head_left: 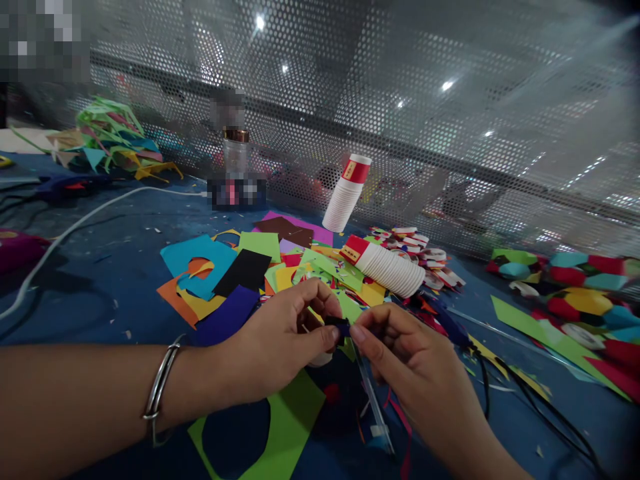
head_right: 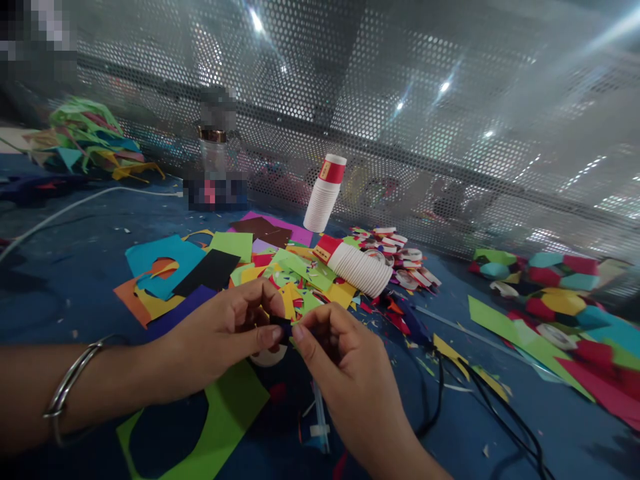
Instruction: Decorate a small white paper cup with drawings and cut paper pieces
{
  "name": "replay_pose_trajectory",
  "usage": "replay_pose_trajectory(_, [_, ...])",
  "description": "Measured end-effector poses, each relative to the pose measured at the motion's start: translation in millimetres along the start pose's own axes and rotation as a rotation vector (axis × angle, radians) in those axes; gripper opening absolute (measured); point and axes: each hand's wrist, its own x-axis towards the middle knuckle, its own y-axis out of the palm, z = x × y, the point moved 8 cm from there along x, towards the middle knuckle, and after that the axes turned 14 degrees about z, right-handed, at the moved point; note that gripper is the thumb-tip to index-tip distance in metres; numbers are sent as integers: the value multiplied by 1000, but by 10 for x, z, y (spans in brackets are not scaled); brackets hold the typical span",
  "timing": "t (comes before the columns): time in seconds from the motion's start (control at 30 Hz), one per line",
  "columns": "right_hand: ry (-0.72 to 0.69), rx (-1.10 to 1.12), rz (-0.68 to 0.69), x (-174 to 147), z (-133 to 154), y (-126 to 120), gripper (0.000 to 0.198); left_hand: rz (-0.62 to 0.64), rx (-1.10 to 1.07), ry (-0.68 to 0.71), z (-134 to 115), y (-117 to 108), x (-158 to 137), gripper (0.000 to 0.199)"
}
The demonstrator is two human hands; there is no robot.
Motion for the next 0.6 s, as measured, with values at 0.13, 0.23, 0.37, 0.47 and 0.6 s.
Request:
replay_pose_trajectory(0.13, [-9,17,14,16,3,18,20,-2,-14,-4,9,-1,-6,16])
replay_pose_trajectory(0.23, [-14,5,24,11,2,28,18,-9,-21,8,1,-8,-4,17])
replay_pose_trajectory(0.37, [-21,4,51,-3,0,50,16,5,-51,9,3,8,1,17])
replay_pose_trajectory(0.47, [-26,-2,58,1,2,58,16,13,-67,8,8,17,0,17])
replay_pose_trajectory(0.6, [-20,9,73,12,-6,72,18,23,-92,12,15,25,7,20])
